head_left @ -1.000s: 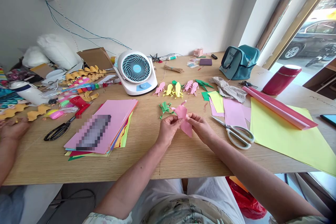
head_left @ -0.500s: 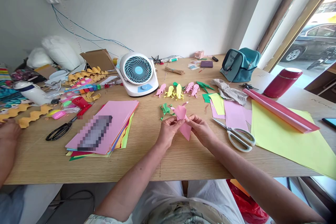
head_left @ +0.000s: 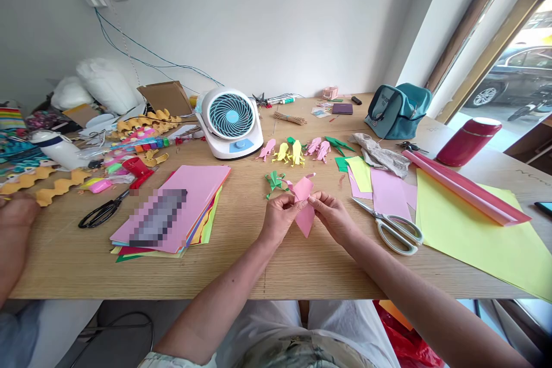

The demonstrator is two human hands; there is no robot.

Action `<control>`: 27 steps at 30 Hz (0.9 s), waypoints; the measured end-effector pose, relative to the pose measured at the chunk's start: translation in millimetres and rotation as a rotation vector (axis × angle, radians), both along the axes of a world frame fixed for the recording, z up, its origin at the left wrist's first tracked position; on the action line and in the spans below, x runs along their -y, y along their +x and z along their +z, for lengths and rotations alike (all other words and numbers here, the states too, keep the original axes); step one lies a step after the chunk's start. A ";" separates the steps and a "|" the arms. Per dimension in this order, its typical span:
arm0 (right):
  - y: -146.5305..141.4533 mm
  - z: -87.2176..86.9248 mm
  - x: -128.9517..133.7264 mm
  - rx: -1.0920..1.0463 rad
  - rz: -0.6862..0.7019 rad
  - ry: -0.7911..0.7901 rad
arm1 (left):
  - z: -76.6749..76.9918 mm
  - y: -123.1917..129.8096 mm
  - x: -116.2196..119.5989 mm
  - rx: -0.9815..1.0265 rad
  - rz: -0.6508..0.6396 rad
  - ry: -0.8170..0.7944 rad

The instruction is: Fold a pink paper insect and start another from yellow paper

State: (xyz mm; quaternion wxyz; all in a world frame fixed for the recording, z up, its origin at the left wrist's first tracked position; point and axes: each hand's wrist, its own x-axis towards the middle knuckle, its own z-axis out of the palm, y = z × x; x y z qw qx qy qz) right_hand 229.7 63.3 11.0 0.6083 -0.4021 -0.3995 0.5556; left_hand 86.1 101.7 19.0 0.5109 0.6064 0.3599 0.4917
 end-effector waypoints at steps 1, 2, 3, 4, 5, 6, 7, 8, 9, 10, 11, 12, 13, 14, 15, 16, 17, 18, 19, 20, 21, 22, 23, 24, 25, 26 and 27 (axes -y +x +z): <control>-0.5 0.4 0.3 -0.013 0.002 -0.009 | 0.2 -0.2 0.2 0.010 -0.011 -0.014; -0.9 0.7 0.5 -0.025 0.006 -0.018 | 0.2 -0.3 0.4 0.022 -0.021 -0.024; -1.2 0.8 0.6 -0.035 0.010 -0.027 | 0.2 -0.4 0.6 0.034 -0.027 -0.029; -1.4 0.8 0.6 -0.040 0.014 -0.034 | 0.2 -0.4 0.8 0.045 -0.032 -0.030; -1.4 0.7 0.6 -0.044 0.016 -0.039 | 0.0 -0.3 0.9 0.053 -0.035 -0.031; -1.3 0.6 0.6 -0.045 0.018 -0.043 | -0.3 -0.2 1.0 0.056 -0.037 -0.034; -1.1 0.3 0.5 -0.044 0.019 -0.045 | -0.5 -0.1 1.0 0.057 -0.038 -0.041; -1.0 0.1 0.5 -0.042 0.019 -0.046 | -0.8 0.0 1.0 0.058 -0.039 -0.050; -0.9 -0.2 0.4 -0.040 0.018 -0.049 | -0.9 0.1 0.9 0.063 -0.040 -0.065; -0.8 -0.4 0.3 -0.039 0.018 -0.051 | -0.9 0.1 0.8 0.073 -0.043 -0.085; -0.9 -0.6 0.2 -0.038 0.019 -0.052 | -0.7 0.1 0.7 0.086 -0.047 -0.108; -1.0 -0.7 0.2 -0.036 0.017 -0.049 | -0.3 0.0 0.7 0.103 -0.051 -0.131; -1.1 -0.7 0.2 -0.033 0.015 -0.044 | 0.3 -0.2 0.7 0.122 -0.056 -0.154; -1.2 -0.5 0.3 -0.028 0.014 -0.039 | 0.8 -0.3 0.7 0.140 -0.060 -0.177; -1.3 -0.2 0.5 -0.021 0.016 -0.034 | 1.2 -0.3 0.8 0.157 -0.065 -0.201; -1.3 0.1 0.7 -0.010 0.020 -0.031 | 1.5 -0.3 0.8 0.168 -0.070 -0.225; -1.2 0.4 1.0 0.003 0.024 -0.031 | 1.5 -0.2 0.8 0.176 -0.072 -0.252; -1.1 0.6 1.2 0.015 0.028 -0.034 | 1.2 0.0 0.7 0.178 -0.073 -0.281; -1.0 0.7 1.4 0.024 0.031 -0.036 | 0.7 0.1 0.3 0.177 -0.071 -0.310; -0.9 0.5 1.5 0.029 0.032 -0.038 | 0.1 0.2 -0.3 0.176 -0.066 -0.335; -0.7 0.1 1.5 0.030 0.032 -0.040 | -0.4 0.1 -1.3 0.178 -0.058 -0.355; -0.7 -0.6 1.5 0.029 0.033 -0.042 | -0.9 -0.2 -2.5 0.187 -0.048 -0.371; -0.6 -1.4 1.3 0.028 0.039 -0.044 | -1.1 -0.7 -4.1 0.204 -0.039 -0.384; -0.5 -2.3 1.2 0.031 0.046 -0.046 | -1.2 -1.4 -5.8 0.226 -0.030 -0.395; -0.5 -3.2 1.0 0.040 0.053 -0.046 | -1.0 -2.3 -7.7 0.250 -0.020 -0.403; -0.4 -3.9 0.9 0.053 0.058 -0.045 | -0.7 -3.3 -9.5 0.271 -0.011 -0.409; -0.4 -4.3 0.8 0.070 0.061 -0.042 | -0.4 -4.2 -11.2 0.288 -0.003 -0.413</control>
